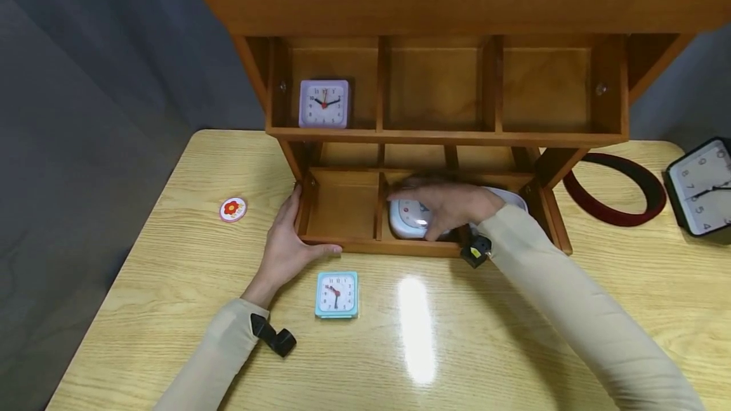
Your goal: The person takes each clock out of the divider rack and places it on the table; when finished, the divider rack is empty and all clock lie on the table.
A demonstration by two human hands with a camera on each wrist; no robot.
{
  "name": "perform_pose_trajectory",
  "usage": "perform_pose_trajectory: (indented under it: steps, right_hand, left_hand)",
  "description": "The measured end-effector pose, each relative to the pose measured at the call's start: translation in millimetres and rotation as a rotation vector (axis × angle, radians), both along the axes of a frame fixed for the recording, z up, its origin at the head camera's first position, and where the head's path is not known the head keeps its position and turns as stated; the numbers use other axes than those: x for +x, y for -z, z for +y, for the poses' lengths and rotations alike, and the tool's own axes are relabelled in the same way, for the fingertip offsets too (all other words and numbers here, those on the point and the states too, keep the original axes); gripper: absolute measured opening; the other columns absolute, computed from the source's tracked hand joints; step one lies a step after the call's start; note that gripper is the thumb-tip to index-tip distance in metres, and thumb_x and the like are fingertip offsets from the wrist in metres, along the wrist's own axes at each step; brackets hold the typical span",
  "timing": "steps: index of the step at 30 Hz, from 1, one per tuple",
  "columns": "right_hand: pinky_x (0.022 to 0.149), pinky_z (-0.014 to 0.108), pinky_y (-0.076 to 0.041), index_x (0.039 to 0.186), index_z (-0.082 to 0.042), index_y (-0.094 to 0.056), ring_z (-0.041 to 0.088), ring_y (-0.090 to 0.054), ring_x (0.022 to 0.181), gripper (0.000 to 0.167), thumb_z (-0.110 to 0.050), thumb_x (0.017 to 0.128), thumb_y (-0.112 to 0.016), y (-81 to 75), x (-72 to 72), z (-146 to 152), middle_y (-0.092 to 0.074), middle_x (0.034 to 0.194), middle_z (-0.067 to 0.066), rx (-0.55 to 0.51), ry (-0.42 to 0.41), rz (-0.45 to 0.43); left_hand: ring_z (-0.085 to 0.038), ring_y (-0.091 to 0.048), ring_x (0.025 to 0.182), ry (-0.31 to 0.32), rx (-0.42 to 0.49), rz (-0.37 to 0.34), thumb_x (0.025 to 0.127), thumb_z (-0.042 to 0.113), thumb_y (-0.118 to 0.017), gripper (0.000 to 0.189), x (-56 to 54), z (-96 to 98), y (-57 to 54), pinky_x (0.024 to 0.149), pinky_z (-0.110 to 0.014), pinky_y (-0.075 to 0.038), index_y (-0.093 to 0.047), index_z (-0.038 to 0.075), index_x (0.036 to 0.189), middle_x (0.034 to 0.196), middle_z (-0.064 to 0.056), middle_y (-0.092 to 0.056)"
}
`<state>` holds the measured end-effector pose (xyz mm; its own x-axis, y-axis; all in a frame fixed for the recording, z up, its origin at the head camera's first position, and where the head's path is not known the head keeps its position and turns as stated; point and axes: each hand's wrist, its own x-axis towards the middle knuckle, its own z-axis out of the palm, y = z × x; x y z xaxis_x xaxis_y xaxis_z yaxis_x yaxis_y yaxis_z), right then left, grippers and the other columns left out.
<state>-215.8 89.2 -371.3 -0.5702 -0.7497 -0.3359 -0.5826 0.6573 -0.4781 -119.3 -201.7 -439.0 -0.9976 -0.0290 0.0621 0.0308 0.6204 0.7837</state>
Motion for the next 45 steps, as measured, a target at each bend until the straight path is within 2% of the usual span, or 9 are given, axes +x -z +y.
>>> perform_pose_trajectory:
  steps: [6, 9, 14, 19, 26, 30, 34, 40, 45]
  right_hand:
    - [0.095, 0.04, -0.044, 0.15, -0.012, -0.036, 0.026, -0.046, 0.113, 0.093, -0.002, 0.067, -0.08, -2.7, 0.7, 4, -0.037, 0.148, 0.014, -0.06, -0.016, -0.047]
    - [0.092, 0.038, -0.045, 0.15, -0.015, -0.036, 0.024, -0.049, 0.109, 0.094, -0.009, 0.068, -0.082, -8.2, 0.1, 4, -0.042, 0.143, 0.011, -0.053, -0.01, -0.039]
    - [0.089, 0.038, -0.046, 0.147, -0.022, -0.042, 0.023, -0.051, 0.105, 0.095, -0.022, 0.062, -0.086, -21.5, 1.9, 4, -0.049, 0.133, 0.01, -0.009, 0.006, 0.073]
    - [0.086, 0.036, -0.047, 0.144, -0.022, -0.046, 0.023, -0.051, 0.102, 0.094, -0.023, 0.059, -0.084, -31.8, 8.6, 7, -0.048, 0.133, 0.009, -0.018, -0.012, 0.176]
    - [0.078, 0.034, -0.05, 0.142, -0.021, -0.049, 0.02, -0.054, 0.096, 0.094, -0.022, 0.055, -0.084, -37.6, 25.1, 10, -0.053, 0.126, 0.007, -0.065, -0.041, 0.249]
    - [0.083, 0.038, -0.051, 0.141, -0.024, -0.049, 0.022, -0.055, 0.1, 0.093, -0.026, 0.055, -0.085, -38.9, 35.2, 11, -0.052, 0.133, 0.011, -0.066, -0.04, 0.29]
    - [0.078, 0.036, -0.052, 0.139, -0.024, -0.052, 0.023, -0.057, 0.098, 0.091, -0.03, 0.055, -0.086, -38.6, 45.6, 12, -0.051, 0.133, 0.012, -0.086, -0.052, 0.331]
    - [0.072, 0.038, -0.052, 0.139, -0.031, -0.051, 0.035, -0.053, 0.113, 0.092, -0.036, 0.054, -0.086, -40.9, 66.4, 11, -0.047, 0.142, 0.013, -0.034, -0.045, 0.373]
    - [0.094, 0.056, -0.049, 0.141, -0.032, -0.049, 0.038, -0.052, 0.12, 0.095, -0.04, 0.054, -0.085, -39.4, 86.4, 7, -0.048, 0.141, 0.011, -0.024, -0.076, 0.398]
  left_hand:
    - [-0.033, -0.021, 0.147, -0.002, -0.006, -0.011, 0.058, 0.039, -0.093, 0.132, 0.3, 1.6, 0.6, 0.117, -0.051, -0.025, -0.007, 0.022, 0.157, 0.162, -0.011, -0.017]
    - [-0.032, -0.022, 0.147, -0.003, -0.009, -0.012, 0.058, 0.039, -0.093, 0.132, 0.4, 1.5, 0.5, 0.117, -0.051, -0.025, -0.007, 0.023, 0.157, 0.162, -0.011, -0.017]
    - [-0.033, -0.022, 0.147, -0.007, -0.009, -0.011, 0.058, 0.04, -0.093, 0.132, 0.6, 0.7, 0.3, 0.117, -0.052, -0.025, -0.007, 0.024, 0.157, 0.162, -0.011, -0.017]
    - [-0.033, -0.022, 0.147, -0.001, -0.01, -0.003, 0.057, 0.04, -0.093, 0.133, 0.4, 0.4, 0.5, 0.117, -0.051, -0.025, -0.007, 0.024, 0.157, 0.162, -0.01, -0.017]
    - [-0.032, -0.023, 0.147, -0.003, -0.013, -0.003, 0.058, 0.039, -0.093, 0.131, 0.3, 0.3, 0.0, 0.118, -0.05, -0.025, -0.008, 0.022, 0.157, 0.161, -0.01, -0.018]
    - [-0.032, -0.023, 0.147, -0.003, -0.014, -0.016, 0.058, 0.039, -0.093, 0.132, 0.1, 1.2, 0.1, 0.118, -0.051, -0.025, -0.007, 0.023, 0.157, 0.162, -0.01, -0.017]
    - [-0.032, -0.023, 0.147, -0.002, -0.015, -0.022, 0.059, 0.04, -0.093, 0.132, 0.8, 1.2, 0.3, 0.117, -0.051, -0.025, -0.007, 0.022, 0.157, 0.162, -0.01, -0.017]
    - [-0.032, -0.024, 0.146, 0.005, -0.011, -0.009, 0.058, 0.04, -0.093, 0.132, 0.0, 0.3, 1.1, 0.117, -0.05, -0.026, -0.006, 0.022, 0.157, 0.161, -0.01, -0.018]
    - [-0.033, -0.023, 0.146, 0.005, -0.015, -0.013, 0.058, 0.041, -0.093, 0.133, -0.9, 0.4, 0.1, 0.117, -0.053, -0.026, -0.006, 0.024, 0.157, 0.162, -0.01, -0.017]
